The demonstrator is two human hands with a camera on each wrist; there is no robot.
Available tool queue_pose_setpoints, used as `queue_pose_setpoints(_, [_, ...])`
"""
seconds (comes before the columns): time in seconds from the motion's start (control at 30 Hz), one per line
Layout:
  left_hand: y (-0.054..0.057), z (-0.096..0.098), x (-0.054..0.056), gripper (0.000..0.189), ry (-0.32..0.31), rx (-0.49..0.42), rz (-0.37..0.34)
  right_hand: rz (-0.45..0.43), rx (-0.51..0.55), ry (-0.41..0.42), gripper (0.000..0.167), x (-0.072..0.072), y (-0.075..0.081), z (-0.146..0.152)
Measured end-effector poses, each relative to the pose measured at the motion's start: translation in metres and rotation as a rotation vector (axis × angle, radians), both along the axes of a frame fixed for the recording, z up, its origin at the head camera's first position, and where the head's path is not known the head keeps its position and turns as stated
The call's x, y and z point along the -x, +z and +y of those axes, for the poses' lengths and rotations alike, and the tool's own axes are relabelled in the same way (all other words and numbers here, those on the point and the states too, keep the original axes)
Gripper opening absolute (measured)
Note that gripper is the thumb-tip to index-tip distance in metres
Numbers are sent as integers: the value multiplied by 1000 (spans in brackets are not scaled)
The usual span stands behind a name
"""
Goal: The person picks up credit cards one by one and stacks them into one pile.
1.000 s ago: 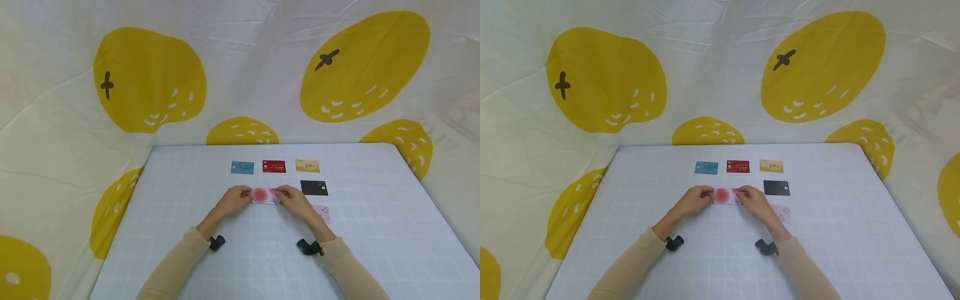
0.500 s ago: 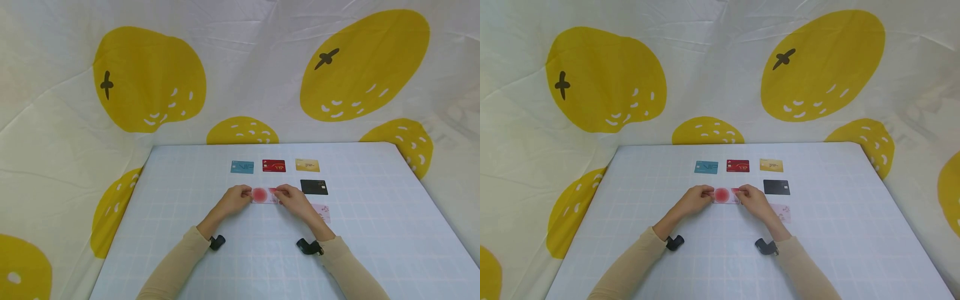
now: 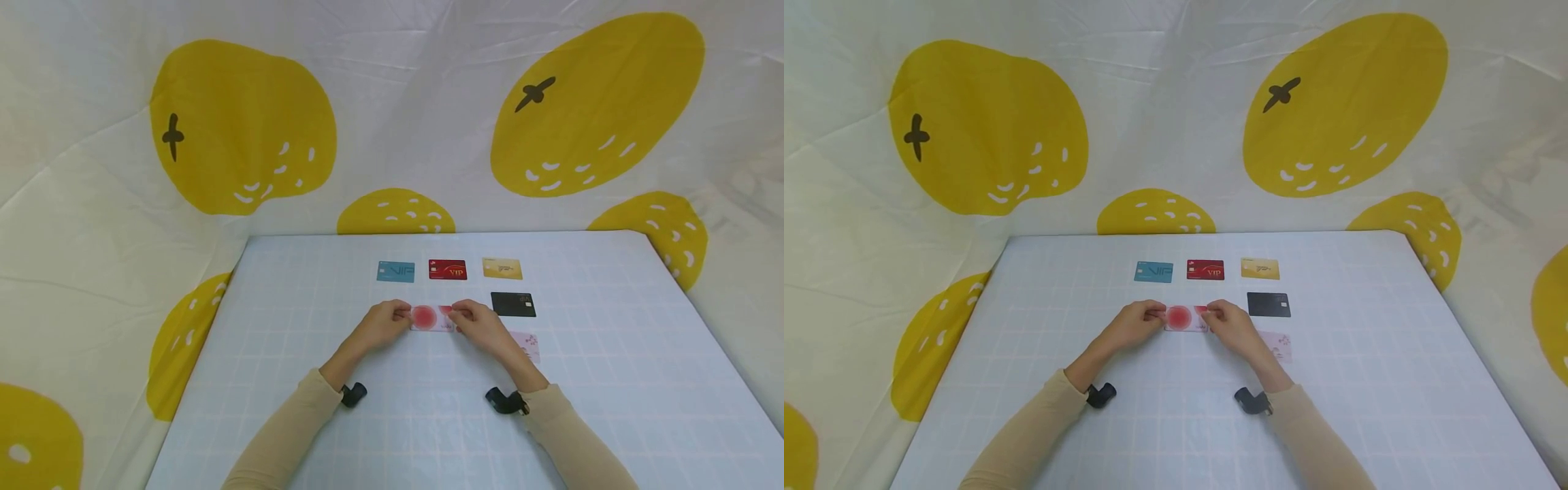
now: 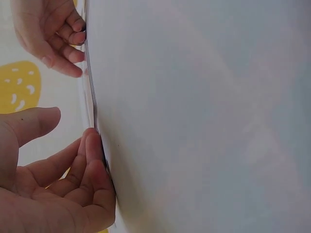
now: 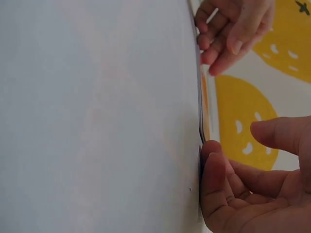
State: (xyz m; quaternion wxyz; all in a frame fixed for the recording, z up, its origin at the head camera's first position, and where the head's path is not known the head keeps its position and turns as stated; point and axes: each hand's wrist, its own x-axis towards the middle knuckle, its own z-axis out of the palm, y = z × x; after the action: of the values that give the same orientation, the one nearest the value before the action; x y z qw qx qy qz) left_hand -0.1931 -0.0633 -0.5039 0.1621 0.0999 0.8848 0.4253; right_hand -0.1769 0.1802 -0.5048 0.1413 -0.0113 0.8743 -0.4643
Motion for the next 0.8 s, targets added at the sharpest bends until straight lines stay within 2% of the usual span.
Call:
queue_pose_setpoints(0.3, [8,-7,2,33,6,0,71,53,4,-3,36,5,13,-2])
queue_pose_setpoints(0.6, [18,-21,20,34,90,5,119,113,13,37,39,27,27,-14])
queue_pose_setpoints(0.8, [20,-33,34,31,110,-16,183,134,41,64,40,45,31,-25])
